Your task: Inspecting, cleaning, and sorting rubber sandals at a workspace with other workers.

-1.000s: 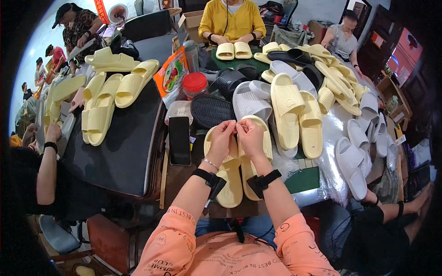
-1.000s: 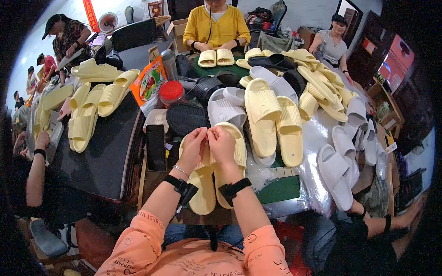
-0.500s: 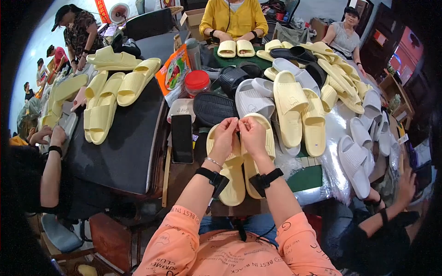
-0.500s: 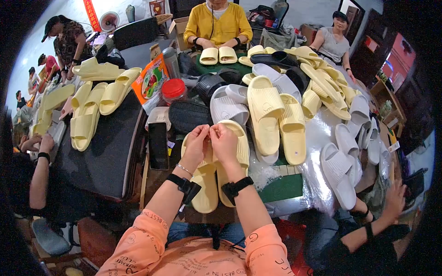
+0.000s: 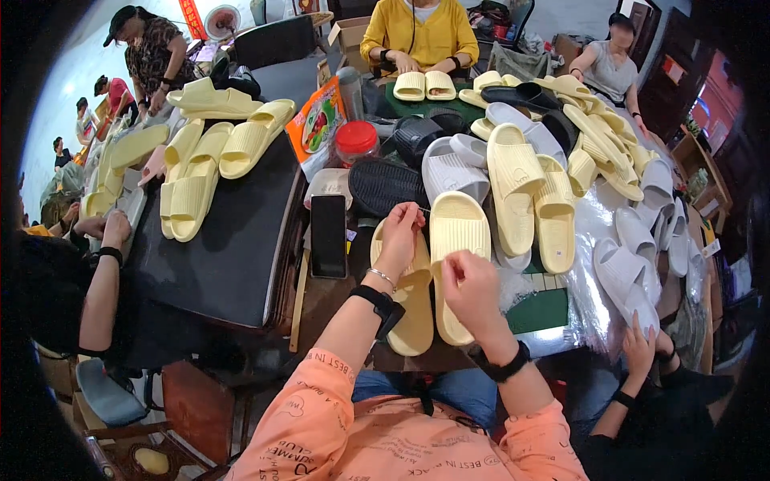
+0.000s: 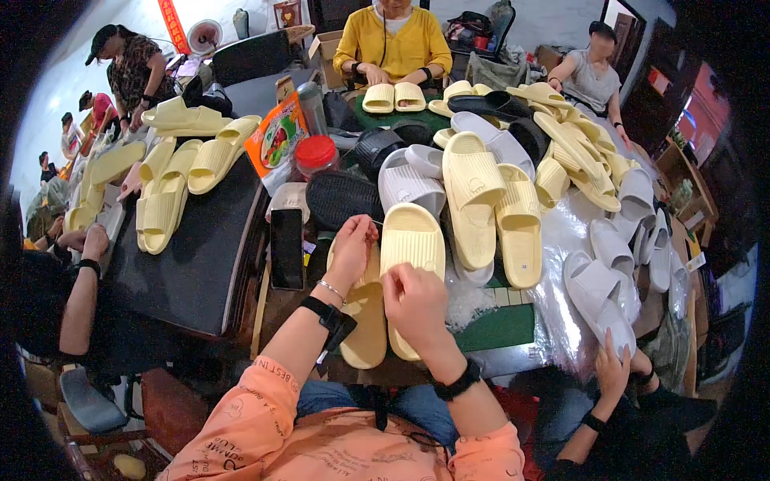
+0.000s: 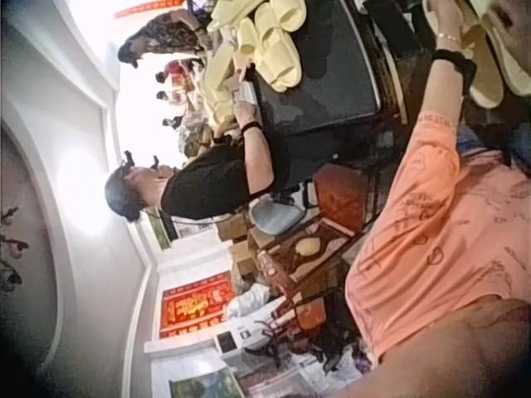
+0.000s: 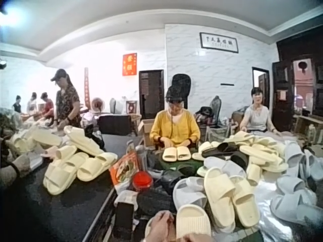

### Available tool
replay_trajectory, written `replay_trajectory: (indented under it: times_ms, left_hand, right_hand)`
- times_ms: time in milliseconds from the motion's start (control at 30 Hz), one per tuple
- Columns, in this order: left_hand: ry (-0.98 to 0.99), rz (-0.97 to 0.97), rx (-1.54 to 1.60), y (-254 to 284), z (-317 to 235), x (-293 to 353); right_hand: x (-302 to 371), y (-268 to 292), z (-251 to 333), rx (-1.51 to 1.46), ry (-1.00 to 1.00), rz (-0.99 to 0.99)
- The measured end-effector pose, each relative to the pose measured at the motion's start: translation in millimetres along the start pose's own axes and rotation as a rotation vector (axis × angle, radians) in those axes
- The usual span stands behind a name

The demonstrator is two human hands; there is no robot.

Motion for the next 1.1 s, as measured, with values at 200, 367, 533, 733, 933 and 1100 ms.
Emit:
replay_trajectory:
  times_ms: [200,367,533,733,933,1100]
  left_hand:
    - [-0.04,0.051,-0.037,-3,-3,0]
    - [0.015,0.123,-0.03,-4,-6,6]
    - [0.079,0.055,-0.029,-2,-17,17]
    - [-0.162,0.114,-0.036,-6,-98,12]
    - [-0.333,-0.153,-0.267,62,-209,-12]
    - [-0.668,-0.74,-0.605,148,-285,-23]
  right_hand:
    - [44,-7,-8,0.031,0.242,0.11]
    - [54,-37,-13,0.244,0.255,0.219]
    - [56,-46,-8,0.282,0.175,0.212]
    - [36,-4,13,0.283,0.249,0.073]
    - [-45,88,-19,0.28,0.241,-0.379]
    - [-143,152,-114,0.428,0.135,-0.569]
Point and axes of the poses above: each hand's wrist, its own x-axis away from the middle knuckle, its own y-axis out of the back of the hand, z = x × y, the point moved 2 cm from there along -x, towards the middle knuckle, and after that the axes turned 11 degrees about -z, right-handed, at the moved point
